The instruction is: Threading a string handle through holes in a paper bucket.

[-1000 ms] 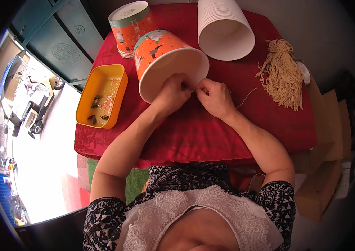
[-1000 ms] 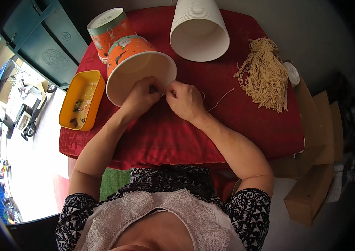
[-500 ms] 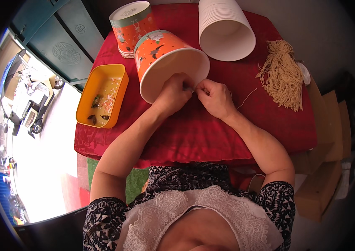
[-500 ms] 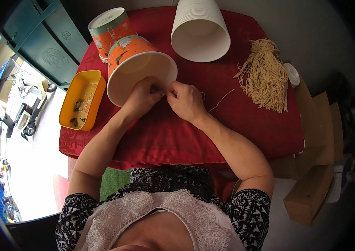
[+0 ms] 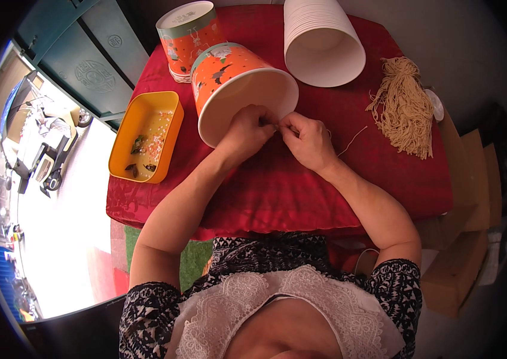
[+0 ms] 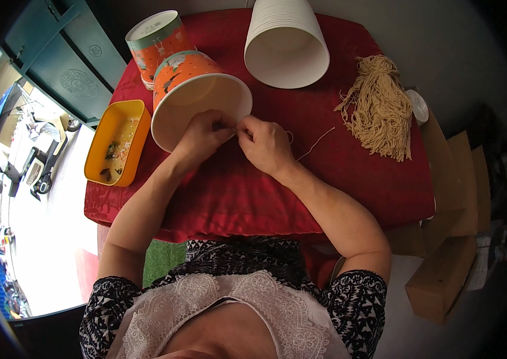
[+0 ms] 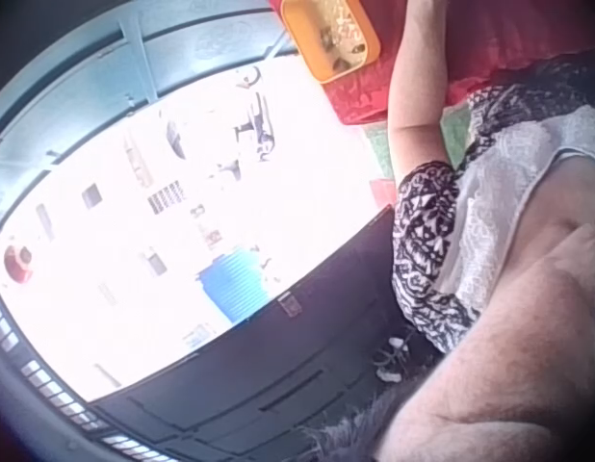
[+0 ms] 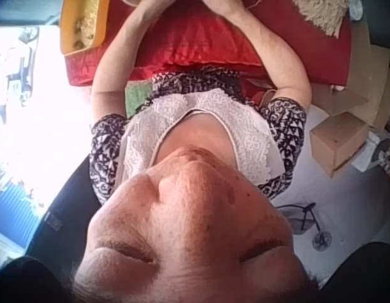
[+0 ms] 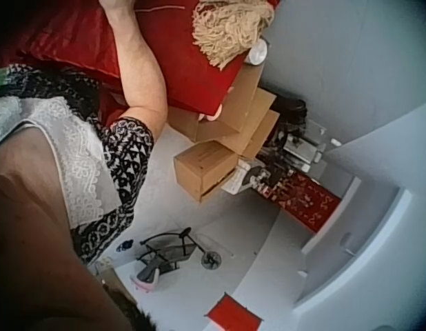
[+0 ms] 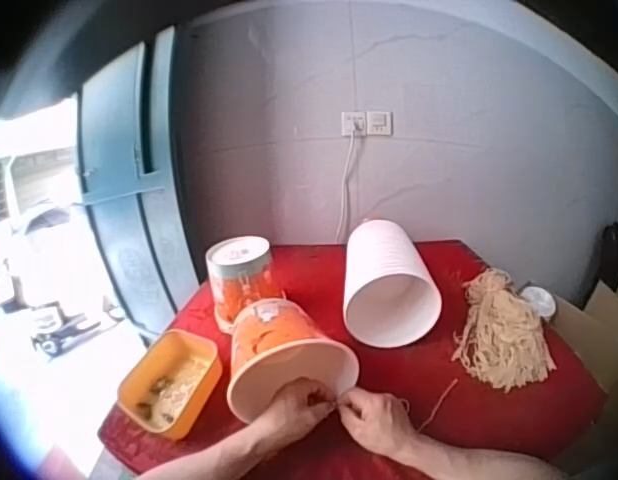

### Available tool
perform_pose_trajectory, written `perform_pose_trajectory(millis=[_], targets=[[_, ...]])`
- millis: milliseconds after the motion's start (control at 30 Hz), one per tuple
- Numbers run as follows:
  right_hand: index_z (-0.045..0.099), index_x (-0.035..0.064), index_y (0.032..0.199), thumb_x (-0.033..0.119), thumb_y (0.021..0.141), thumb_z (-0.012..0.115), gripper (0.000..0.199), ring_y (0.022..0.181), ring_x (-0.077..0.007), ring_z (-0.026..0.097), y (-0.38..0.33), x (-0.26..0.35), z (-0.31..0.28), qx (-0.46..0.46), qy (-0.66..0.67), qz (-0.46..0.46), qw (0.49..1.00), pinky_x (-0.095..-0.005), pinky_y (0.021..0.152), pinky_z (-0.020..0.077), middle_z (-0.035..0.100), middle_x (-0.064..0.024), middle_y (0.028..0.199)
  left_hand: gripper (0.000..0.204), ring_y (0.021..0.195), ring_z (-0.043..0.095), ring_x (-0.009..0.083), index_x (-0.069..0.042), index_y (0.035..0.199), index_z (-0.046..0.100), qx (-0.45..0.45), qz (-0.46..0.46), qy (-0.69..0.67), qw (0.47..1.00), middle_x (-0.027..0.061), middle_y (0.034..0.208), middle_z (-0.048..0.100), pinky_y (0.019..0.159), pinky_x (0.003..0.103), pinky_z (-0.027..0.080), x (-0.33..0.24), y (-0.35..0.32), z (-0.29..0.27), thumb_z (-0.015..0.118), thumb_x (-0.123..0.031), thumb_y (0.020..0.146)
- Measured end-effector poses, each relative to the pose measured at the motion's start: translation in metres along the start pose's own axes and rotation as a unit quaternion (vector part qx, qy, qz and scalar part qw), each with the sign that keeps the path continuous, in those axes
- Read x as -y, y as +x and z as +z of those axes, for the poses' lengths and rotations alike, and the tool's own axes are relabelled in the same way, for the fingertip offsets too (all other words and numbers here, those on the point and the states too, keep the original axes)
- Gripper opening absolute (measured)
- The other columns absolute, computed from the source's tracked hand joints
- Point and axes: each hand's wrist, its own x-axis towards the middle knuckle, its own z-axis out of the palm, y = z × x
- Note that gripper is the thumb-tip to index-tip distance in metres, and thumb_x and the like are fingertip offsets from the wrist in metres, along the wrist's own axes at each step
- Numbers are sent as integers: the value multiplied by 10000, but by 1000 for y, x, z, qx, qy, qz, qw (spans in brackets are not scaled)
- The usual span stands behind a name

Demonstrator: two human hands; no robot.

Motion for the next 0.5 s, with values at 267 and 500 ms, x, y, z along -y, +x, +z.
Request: perform_pose_trajectory(millis=[267, 500], targets=[[608, 24, 859, 67, 842, 620, 48, 668, -321, 660, -1, 2, 2, -11, -13, -38, 999, -397, 565, 500, 657, -151, 741, 133, 692, 643, 226, 45, 821, 673, -30, 21, 11, 999, 163, 745, 670, 657, 344, 504, 4, 1, 2, 609, -50, 753], [601, 28, 851, 61, 824, 634, 54, 668, -315, 663, -2, 2, 2, -10, -33, -27, 999, -397, 573, 512, 659, -148, 735, 144, 679, 637, 215, 50, 815, 676, -27, 2, 11, 1000, 162, 738, 671, 646, 341, 505, -3, -1, 1, 594, -58, 767]])
